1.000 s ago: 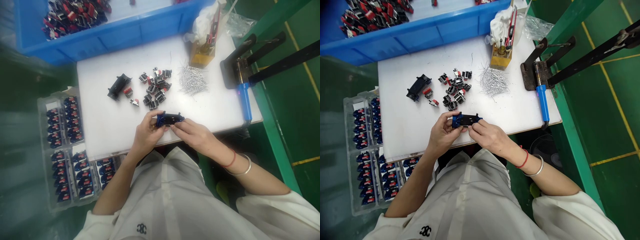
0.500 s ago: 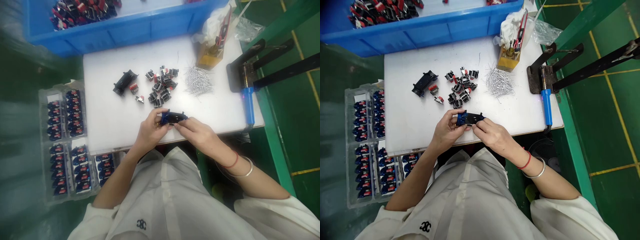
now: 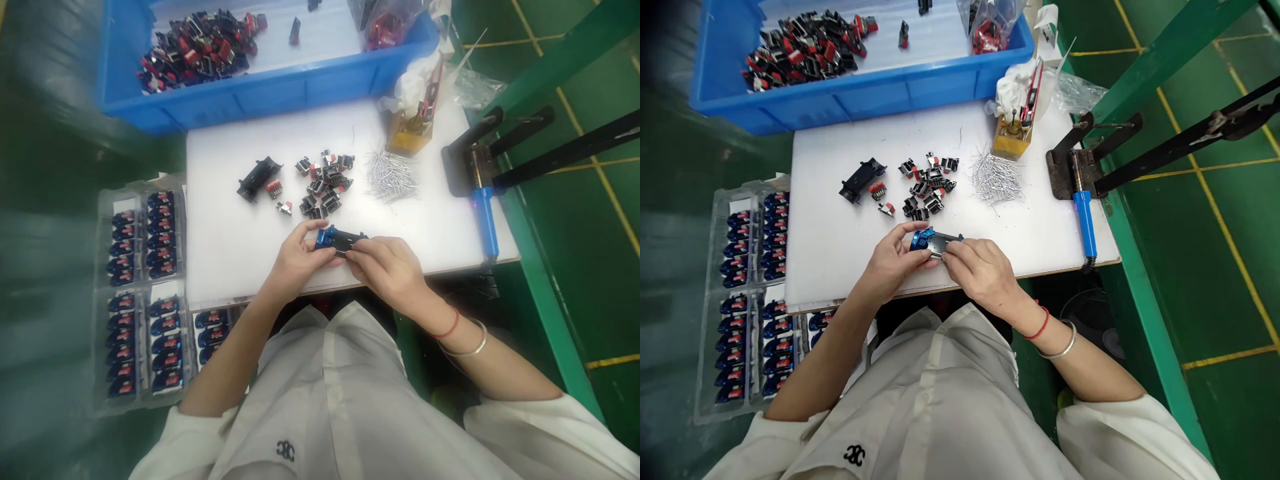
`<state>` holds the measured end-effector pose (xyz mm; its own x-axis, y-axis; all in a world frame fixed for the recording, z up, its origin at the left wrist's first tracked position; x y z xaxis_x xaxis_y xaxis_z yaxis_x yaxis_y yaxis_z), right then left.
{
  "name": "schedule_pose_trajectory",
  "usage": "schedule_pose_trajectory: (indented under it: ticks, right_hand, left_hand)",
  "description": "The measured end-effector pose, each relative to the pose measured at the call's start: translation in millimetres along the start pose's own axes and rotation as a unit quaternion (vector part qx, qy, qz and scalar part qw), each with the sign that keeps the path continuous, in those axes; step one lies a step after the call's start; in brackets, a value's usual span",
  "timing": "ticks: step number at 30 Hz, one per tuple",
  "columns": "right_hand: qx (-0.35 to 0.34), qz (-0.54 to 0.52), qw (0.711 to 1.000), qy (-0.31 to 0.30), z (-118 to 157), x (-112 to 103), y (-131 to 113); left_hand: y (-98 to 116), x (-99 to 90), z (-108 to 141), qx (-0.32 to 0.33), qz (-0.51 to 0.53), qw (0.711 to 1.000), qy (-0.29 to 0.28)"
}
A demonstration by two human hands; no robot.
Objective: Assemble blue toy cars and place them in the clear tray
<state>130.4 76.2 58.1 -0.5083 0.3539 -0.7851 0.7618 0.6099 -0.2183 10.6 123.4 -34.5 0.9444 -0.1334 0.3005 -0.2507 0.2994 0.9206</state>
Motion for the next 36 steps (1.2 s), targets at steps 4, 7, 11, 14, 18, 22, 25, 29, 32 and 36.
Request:
schedule_pose_trajectory:
  ticks: [4, 7, 11, 14, 18, 22, 25, 29, 32, 36]
  right_hand:
    - [0.005, -0.021, 1.000, 0.018, -1, -5, -1]
    - [0.020, -0.057, 0.998, 0.022, -3, -10, 2]
    - [0.056, -0.128, 0.990, -0.004, -6, -17, 8]
    - [0.093, -0.184, 0.978, -0.027, -8, -20, 14]
    - [0.158, -0.264, 0.948, -0.078, -6, -15, 22]
    - [0.239, -0.337, 0.902, -0.129, -2, -3, 32]
    - [0.300, -0.388, 0.858, -0.151, 2, 7, 40]
    - [0.367, -0.430, 0.810, -0.159, 7, 17, 49]
    - [0.395, -0.442, 0.790, -0.158, 11, 24, 54]
    - [0.434, -0.441, 0.769, -0.163, 18, 34, 59]
  left_hand:
    - [10, 3.2, 7, 0.016, 0.001, 0.999, -0.035]
    - [17, 4.5, 14, 0.024, -0.023, 0.998, -0.058]
    - [20, -0.4, 22, 0.017, -0.122, 0.988, -0.094]
    - [33, -7.7, 24, 0.079, -0.266, 0.956, -0.101]
    - [59, 11.4, 31, 0.233, -0.337, 0.901, -0.145]
    - [58, 30.6, 33, 0.257, -0.281, 0.909, -0.168]
    - [47, 28.6, 29, 0.211, -0.225, 0.943, -0.128]
    - [35, 23.6, 26, 0.162, -0.192, 0.964, -0.082]
    - [34, 21.0, 24, 0.158, -0.194, 0.967, -0.051]
    - [33, 18.3, 18, 0.154, -0.204, 0.967, -0.018]
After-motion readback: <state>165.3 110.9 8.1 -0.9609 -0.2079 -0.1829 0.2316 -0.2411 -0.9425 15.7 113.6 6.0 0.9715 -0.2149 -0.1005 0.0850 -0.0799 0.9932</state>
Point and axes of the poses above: each hand's wrist, its own z-axis away from the middle knuckle, its own x-axis out of the palm, y = z × x, the point moved 9 cm from there along -z, towards the middle knuckle, and after that the axes turned 11 degrees about x, right-handed, at the moved point
